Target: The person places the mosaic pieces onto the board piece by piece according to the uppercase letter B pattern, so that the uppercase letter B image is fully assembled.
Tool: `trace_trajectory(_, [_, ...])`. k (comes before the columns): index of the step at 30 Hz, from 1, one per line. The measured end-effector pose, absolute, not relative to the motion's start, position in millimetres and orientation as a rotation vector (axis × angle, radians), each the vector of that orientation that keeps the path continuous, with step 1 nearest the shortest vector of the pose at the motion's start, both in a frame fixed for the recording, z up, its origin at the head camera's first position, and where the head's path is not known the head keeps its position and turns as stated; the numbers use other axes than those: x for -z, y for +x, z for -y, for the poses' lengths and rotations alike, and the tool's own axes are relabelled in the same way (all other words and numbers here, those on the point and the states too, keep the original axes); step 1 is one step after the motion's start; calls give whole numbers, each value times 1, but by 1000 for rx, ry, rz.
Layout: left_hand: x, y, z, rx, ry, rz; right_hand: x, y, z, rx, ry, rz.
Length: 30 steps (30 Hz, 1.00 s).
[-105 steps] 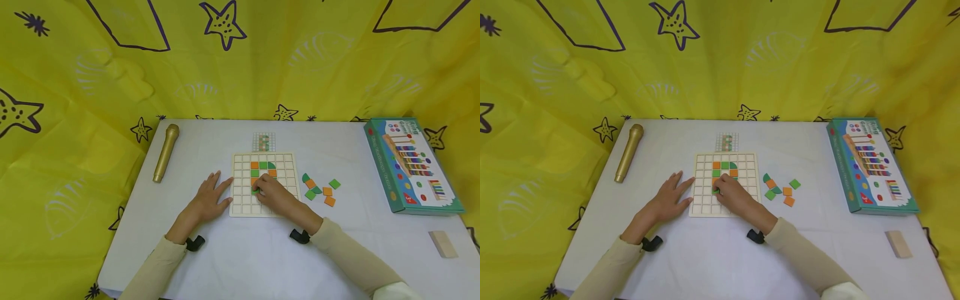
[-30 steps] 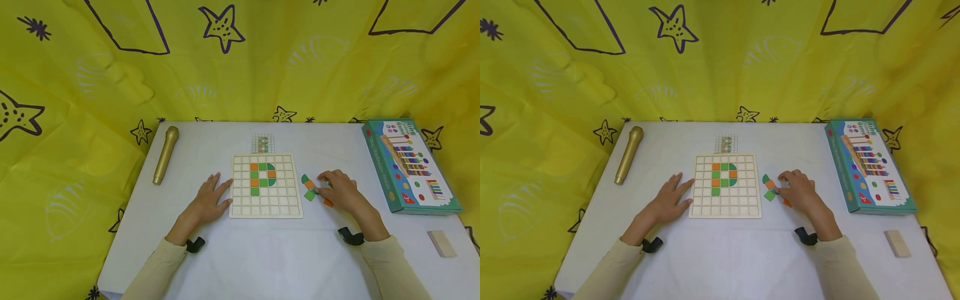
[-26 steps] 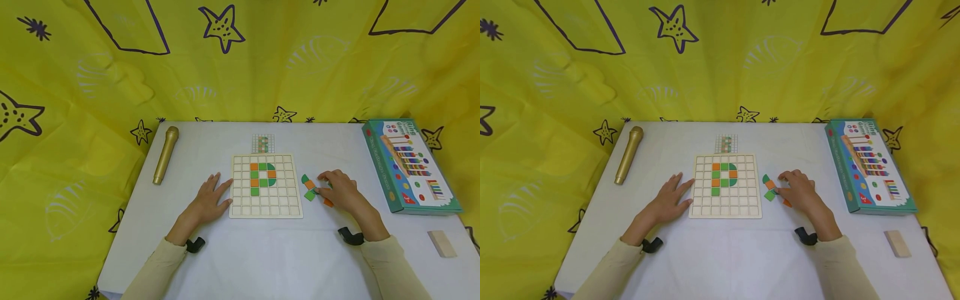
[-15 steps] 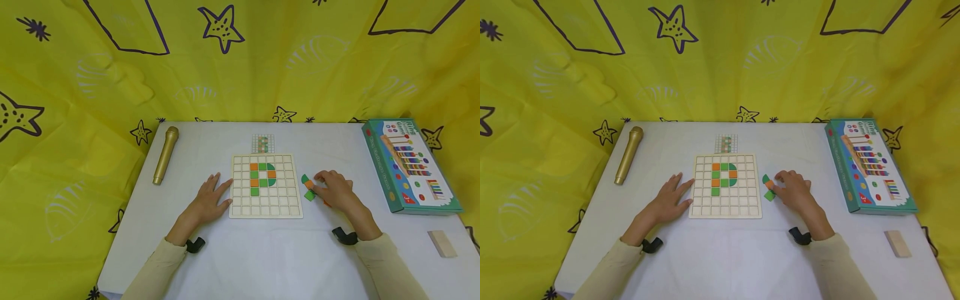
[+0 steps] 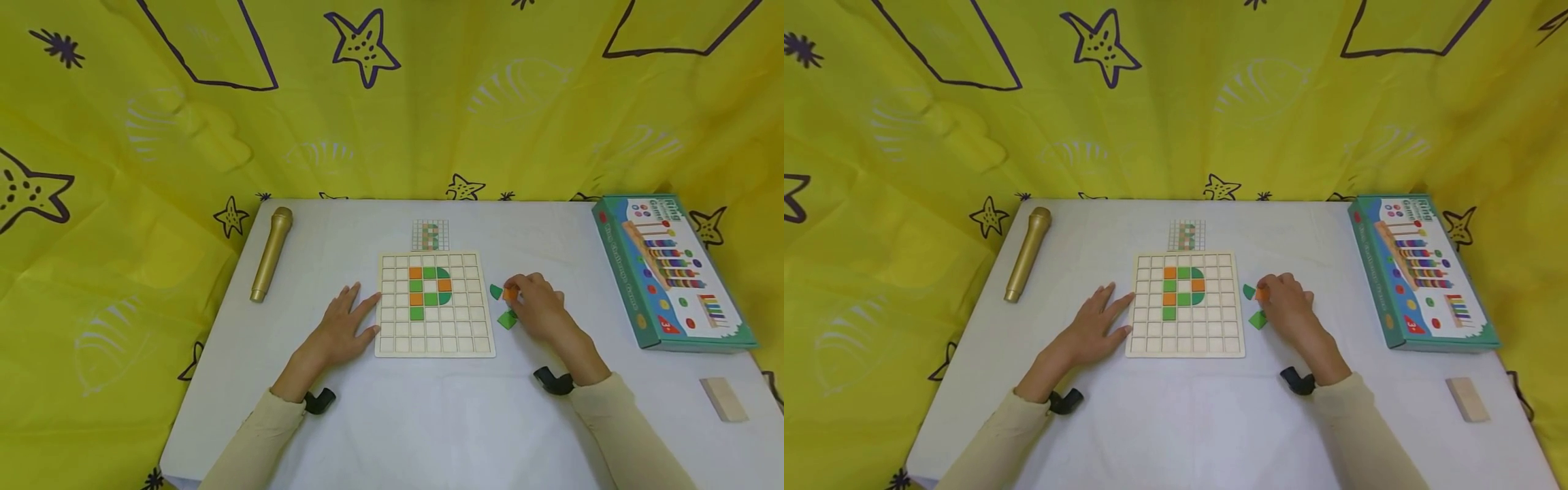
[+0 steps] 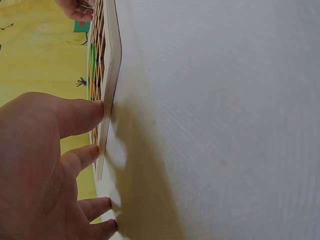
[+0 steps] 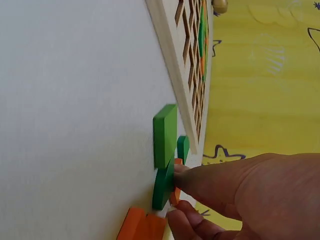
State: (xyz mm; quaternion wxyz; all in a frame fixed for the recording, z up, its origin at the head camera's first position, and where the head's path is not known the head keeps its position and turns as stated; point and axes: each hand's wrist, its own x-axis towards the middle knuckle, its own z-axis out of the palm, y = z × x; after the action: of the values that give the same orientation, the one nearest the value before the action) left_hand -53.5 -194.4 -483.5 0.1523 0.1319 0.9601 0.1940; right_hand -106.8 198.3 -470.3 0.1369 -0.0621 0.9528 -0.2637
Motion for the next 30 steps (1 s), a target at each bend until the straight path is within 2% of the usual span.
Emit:
trace_trajectory(19, [485, -54, 195, -551, 368, -2747, 474, -122, -205, 785, -266, -2754])
trace_trajectory(30, [483, -54, 194, -545, 356, -2734, 461, -116, -176, 930, -295, -2784])
